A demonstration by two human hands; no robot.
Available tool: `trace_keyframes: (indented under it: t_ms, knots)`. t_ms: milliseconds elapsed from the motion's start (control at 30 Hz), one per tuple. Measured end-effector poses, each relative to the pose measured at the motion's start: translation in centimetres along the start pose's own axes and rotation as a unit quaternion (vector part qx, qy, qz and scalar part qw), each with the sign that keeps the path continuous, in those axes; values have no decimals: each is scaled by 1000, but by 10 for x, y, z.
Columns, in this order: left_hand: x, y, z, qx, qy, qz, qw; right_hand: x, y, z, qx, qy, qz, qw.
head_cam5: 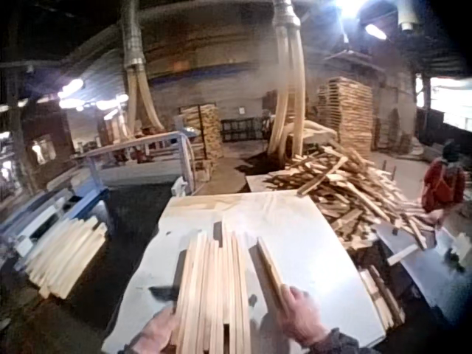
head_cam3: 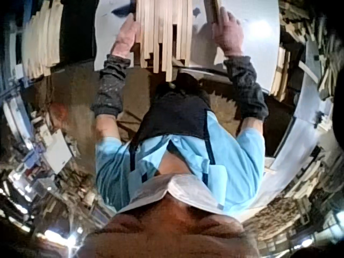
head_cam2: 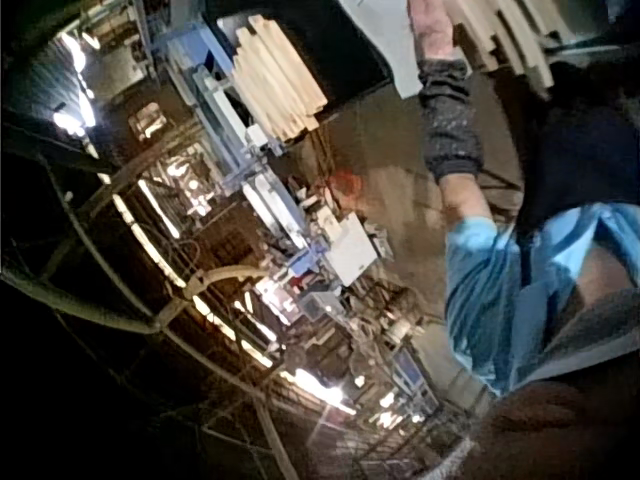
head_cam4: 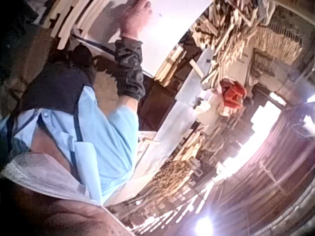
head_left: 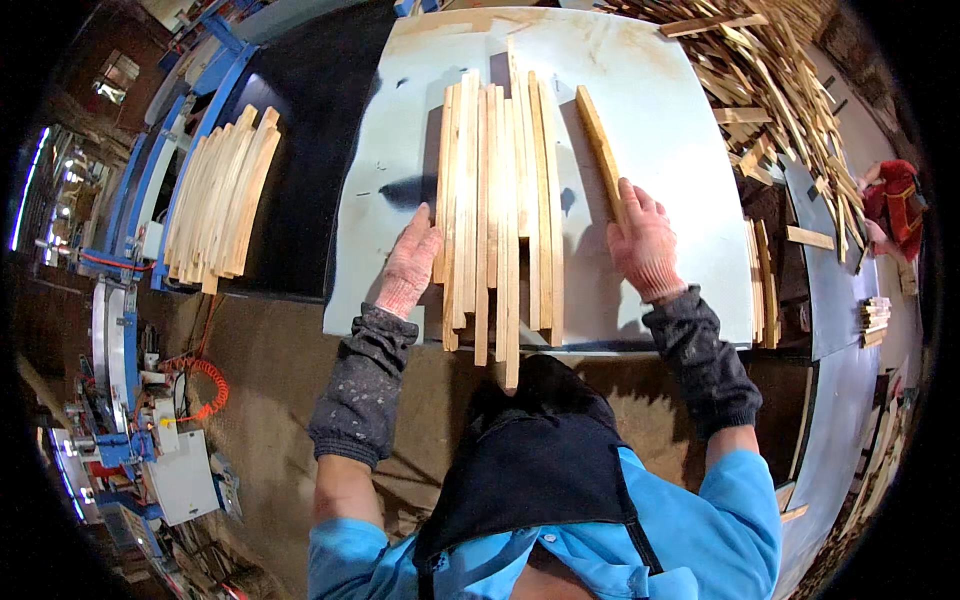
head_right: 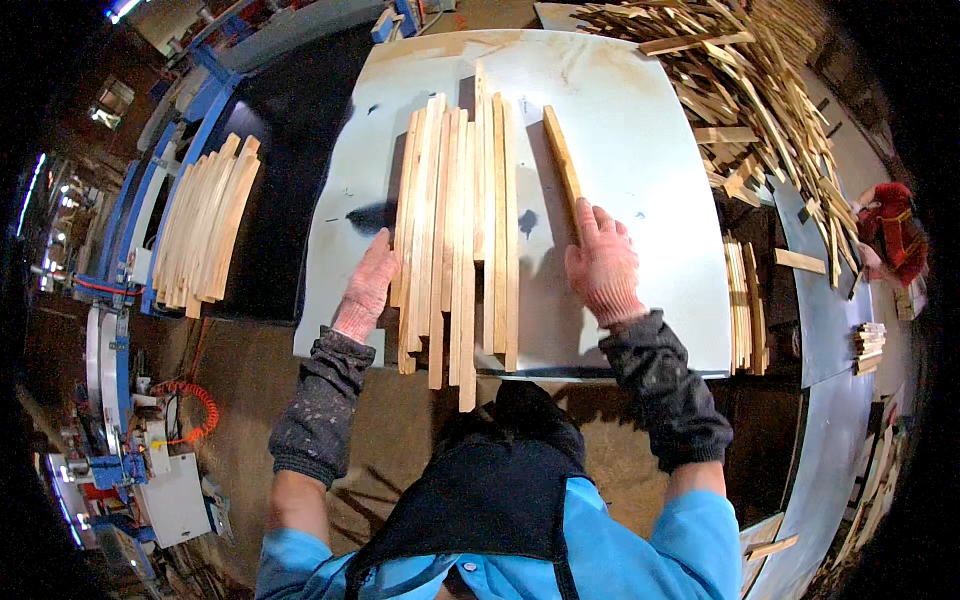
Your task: The person gathers small wooden slats from a metal table and arranges them into neat stacks. They repeatedly lift the stacks and place them onto a conveyor belt or machine tray. Another worker is visible in the background performing similar sorting tasks.
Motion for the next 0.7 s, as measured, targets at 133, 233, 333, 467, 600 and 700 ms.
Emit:
trace_keyframes:
  t_ms: [133,233,333,467,600,700]
  knots:
    - [32,-14,-32,-82,-58,-35,994,41,8,65,-228,139,-35,963]
    - [63,-17,-36,13,18,-65,998,57,20,125,-215,155,112,958]
    - [93,-14,-32,-1,40,-74,996,71,3,143,-178,135,163,961]
    - [137,-9,-15,-204,-37,-105,973,71,-12,152,-142,98,122,977]
    - [175,-36,-17,-476,-178,-199,838,70,-12,158,-135,72,109,982]
    - [176,-45,-19,-489,-193,-185,830,76,-17,156,-111,38,125,985]
Point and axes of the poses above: each hand's wrist, its own x-axis away from the middle knuckle, its own y-axis out of the back of the hand, z = x × y, the point moved 7 cm from there along -x, towards the middle knuckle, and after that the axes turned 15 degrees about y, right-handed, at the moved point
